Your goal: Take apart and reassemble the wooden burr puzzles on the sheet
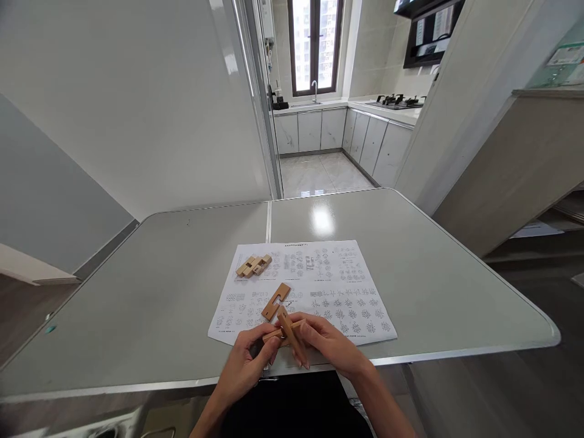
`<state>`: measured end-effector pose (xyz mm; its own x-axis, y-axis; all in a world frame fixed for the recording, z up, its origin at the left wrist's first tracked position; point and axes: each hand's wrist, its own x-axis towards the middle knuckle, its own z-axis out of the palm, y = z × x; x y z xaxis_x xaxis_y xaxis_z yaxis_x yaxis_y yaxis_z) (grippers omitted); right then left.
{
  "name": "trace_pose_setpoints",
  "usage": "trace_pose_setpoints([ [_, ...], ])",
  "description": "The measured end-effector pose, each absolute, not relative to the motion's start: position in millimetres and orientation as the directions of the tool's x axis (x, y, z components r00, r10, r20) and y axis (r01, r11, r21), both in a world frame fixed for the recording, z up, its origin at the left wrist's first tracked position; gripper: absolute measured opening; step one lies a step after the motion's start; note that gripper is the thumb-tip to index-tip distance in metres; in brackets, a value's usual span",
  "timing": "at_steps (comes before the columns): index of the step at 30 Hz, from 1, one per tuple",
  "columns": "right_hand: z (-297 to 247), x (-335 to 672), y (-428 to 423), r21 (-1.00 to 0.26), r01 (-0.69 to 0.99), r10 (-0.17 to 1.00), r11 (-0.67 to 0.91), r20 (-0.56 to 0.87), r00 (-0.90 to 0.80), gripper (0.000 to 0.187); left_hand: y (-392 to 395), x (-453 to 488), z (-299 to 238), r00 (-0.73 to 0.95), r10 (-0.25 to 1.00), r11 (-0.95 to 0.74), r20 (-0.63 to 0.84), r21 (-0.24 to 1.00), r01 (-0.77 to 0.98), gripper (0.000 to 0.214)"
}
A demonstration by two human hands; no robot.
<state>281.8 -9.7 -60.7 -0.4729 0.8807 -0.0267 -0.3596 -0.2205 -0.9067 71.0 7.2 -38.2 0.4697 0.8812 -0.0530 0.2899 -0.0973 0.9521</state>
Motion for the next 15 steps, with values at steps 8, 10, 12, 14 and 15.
trace_pose_setpoints([
  [8,-68.2,283.7,-10.2,-0.846,-0.455,0.877,-0.278,-0.030,-0.480,0.059,7.5,69.7,-37.0,0.465,0.883,-0.069,-0.061,0.964,0.259,0.044],
  [10,-67.9,284.1,-10.0,-0.837,-0.465,0.880,-0.289,-0.041,-0.473,0.057,7.6,70.3,-35.7,0.465,0.883,-0.065,-0.066,0.963,0.260,0.044],
  [12,-67.1,284.6,-10.2,-0.828,-0.472,0.879,-0.302,-0.050,-0.474,0.057,7.5,70.6,-35.1,0.462,0.884,-0.067,-0.062,0.964,0.259,0.044],
  [14,-66.6,285.1,-10.3,-0.824,-0.474,0.877,-0.309,-0.054,-0.478,0.057,7.3,70.6,-35.3,0.462,0.885,-0.073,-0.054,0.965,0.253,0.044],
  [15,-66.5,285.4,-10.2,-0.824,-0.473,0.875,-0.313,-0.056,-0.481,0.057,7.2,70.4,-35.7,0.461,0.886,-0.076,-0.051,0.965,0.252,0.044],
])
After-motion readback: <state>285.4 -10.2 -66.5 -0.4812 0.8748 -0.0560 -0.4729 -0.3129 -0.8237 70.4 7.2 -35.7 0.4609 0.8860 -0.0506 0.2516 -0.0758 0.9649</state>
